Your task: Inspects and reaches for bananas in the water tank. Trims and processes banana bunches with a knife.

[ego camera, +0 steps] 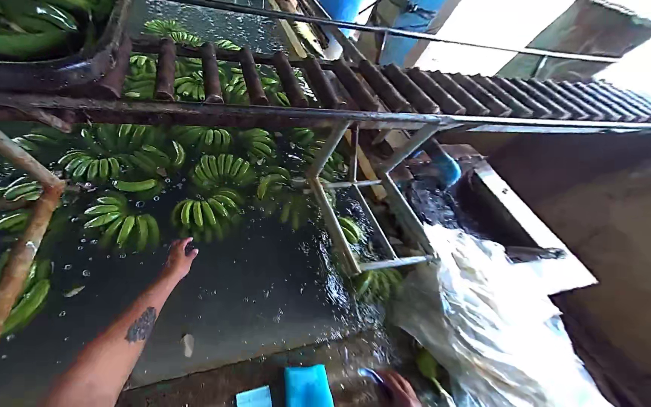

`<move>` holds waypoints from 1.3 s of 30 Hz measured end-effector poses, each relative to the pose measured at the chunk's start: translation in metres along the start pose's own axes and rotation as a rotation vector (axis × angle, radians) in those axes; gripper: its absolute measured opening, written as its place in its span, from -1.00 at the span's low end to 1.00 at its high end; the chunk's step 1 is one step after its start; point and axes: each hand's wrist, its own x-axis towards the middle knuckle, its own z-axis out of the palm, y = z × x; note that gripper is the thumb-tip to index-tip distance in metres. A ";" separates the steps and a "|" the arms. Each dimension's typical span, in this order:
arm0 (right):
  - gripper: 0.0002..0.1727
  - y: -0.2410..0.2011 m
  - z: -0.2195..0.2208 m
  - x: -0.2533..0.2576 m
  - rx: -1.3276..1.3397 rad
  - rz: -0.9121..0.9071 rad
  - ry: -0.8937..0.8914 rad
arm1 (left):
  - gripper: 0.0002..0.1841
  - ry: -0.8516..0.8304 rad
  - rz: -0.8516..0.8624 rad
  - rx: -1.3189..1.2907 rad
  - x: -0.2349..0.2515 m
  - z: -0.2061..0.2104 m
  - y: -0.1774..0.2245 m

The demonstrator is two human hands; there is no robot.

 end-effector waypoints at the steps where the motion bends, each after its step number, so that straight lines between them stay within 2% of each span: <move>1: -0.67 -0.028 0.004 0.030 0.059 -0.084 -0.013 | -0.46 0.037 0.013 -0.009 0.015 -0.005 0.003; 4: -0.71 -0.091 0.027 0.093 0.180 -0.228 -0.023 | -0.46 0.153 0.010 -0.030 0.065 -0.015 0.001; 7: -0.70 -0.118 0.054 0.124 0.259 -0.285 -0.140 | -0.39 0.246 -0.087 -0.081 0.115 -0.013 -0.021; 10: -0.68 -0.117 0.076 0.133 0.329 -0.285 -0.270 | -0.23 0.266 -0.206 -0.239 0.154 -0.001 -0.047; 12: -0.68 -0.106 0.087 0.133 0.342 -0.268 -0.302 | -0.12 0.217 -0.294 -0.369 0.162 0.006 -0.052; 14: -0.70 -0.097 0.094 0.130 0.325 -0.224 -0.308 | -0.12 0.167 -0.325 -0.308 0.160 0.007 -0.053; 17: -0.75 -0.096 0.106 0.131 0.347 -0.141 -0.317 | -0.17 -0.028 -0.327 -0.058 0.144 0.006 -0.057; 19: -0.75 -0.106 0.118 0.138 0.403 -0.088 -0.347 | -0.29 -0.111 -0.385 -0.060 0.117 0.015 -0.043; 21: -0.68 -0.128 0.128 0.151 0.457 -0.017 -0.437 | -0.40 -0.115 -0.470 -0.315 0.076 0.037 -0.026; 23: -0.64 -0.155 0.137 0.169 0.515 -0.003 -0.474 | -0.41 -0.116 -0.540 -0.601 0.037 0.068 -0.022; 26: -0.64 -0.194 0.149 0.195 0.598 0.007 -0.499 | -0.39 -0.117 -0.591 -0.701 -0.012 0.113 -0.016; 30: -0.52 -0.225 0.173 0.211 0.596 0.230 -0.384 | -0.43 -0.100 -0.757 -0.847 -0.073 0.138 0.015; 32: -0.53 -0.221 0.184 0.212 0.604 0.310 -0.335 | -0.41 -0.031 -0.703 -0.758 -0.101 0.136 0.021; 34: -0.61 -0.211 0.189 0.210 0.598 0.378 -0.303 | -0.11 0.079 -0.432 -0.458 -0.122 0.131 0.015; 35: -0.62 -0.207 0.190 0.207 0.585 0.417 -0.302 | -0.09 0.155 -0.270 -0.316 -0.127 0.131 0.012; 37: -0.64 -0.200 0.196 0.196 0.572 0.491 -0.327 | -0.26 0.193 -0.045 -0.084 -0.128 0.131 0.012; 39: -0.63 -0.198 0.195 0.188 0.540 0.537 -0.368 | -0.45 0.076 0.047 0.093 -0.120 0.134 0.020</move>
